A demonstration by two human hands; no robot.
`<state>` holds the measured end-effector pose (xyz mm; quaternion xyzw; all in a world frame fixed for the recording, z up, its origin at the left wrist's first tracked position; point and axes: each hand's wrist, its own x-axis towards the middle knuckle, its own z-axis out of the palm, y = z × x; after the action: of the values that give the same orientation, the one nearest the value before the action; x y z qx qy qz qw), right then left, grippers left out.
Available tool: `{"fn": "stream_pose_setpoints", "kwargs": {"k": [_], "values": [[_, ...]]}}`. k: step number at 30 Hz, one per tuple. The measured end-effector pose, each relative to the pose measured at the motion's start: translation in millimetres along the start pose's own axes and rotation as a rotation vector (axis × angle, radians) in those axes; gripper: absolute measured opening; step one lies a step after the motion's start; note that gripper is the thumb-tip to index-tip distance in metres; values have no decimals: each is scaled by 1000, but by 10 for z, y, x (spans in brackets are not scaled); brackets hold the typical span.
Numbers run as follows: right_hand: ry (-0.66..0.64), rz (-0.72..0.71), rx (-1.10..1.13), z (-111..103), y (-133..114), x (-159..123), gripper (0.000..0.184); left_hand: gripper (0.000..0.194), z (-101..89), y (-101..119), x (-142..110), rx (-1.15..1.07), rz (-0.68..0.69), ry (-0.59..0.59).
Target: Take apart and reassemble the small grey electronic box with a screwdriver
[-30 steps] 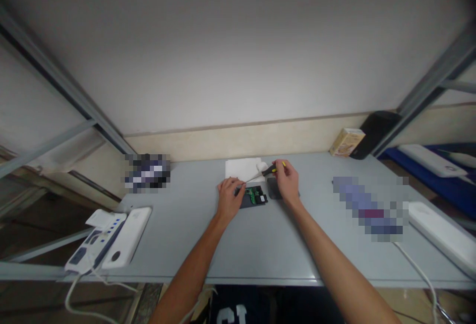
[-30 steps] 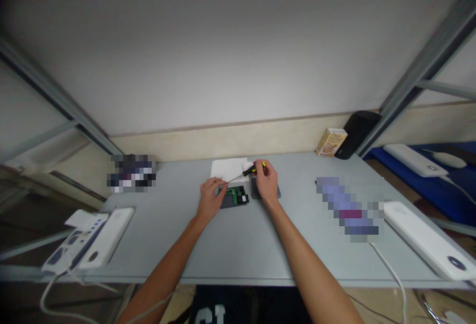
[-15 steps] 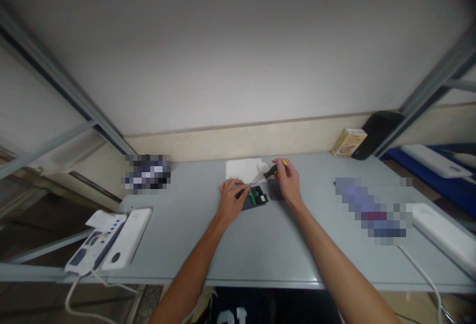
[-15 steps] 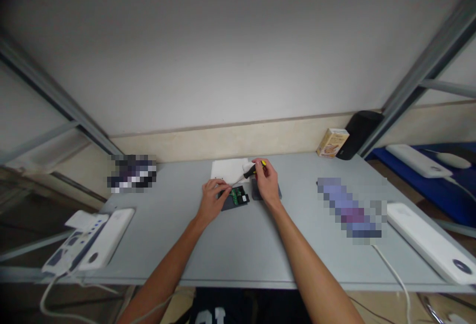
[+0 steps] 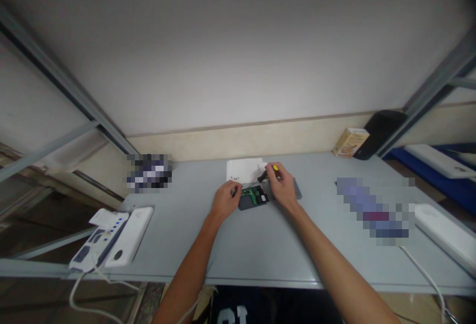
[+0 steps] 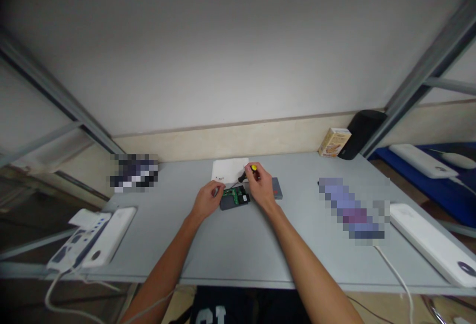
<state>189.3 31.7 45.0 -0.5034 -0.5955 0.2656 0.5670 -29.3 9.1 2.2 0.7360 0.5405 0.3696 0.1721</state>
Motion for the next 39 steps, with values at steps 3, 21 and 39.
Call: {"fn": "stream_pose_setpoints", "kwargs": {"k": [3,21,39], "values": [[5,-4,-18,26,-5,-21,36,21,23,-3,-1,-13,9,-16],[-81,-60,-49,56,-11,-62,34,22,44,3,10,-60,32,-39],[-429,-394,-276,131,-426,139,19,28,32,18,25,-57,75,-45]]}}
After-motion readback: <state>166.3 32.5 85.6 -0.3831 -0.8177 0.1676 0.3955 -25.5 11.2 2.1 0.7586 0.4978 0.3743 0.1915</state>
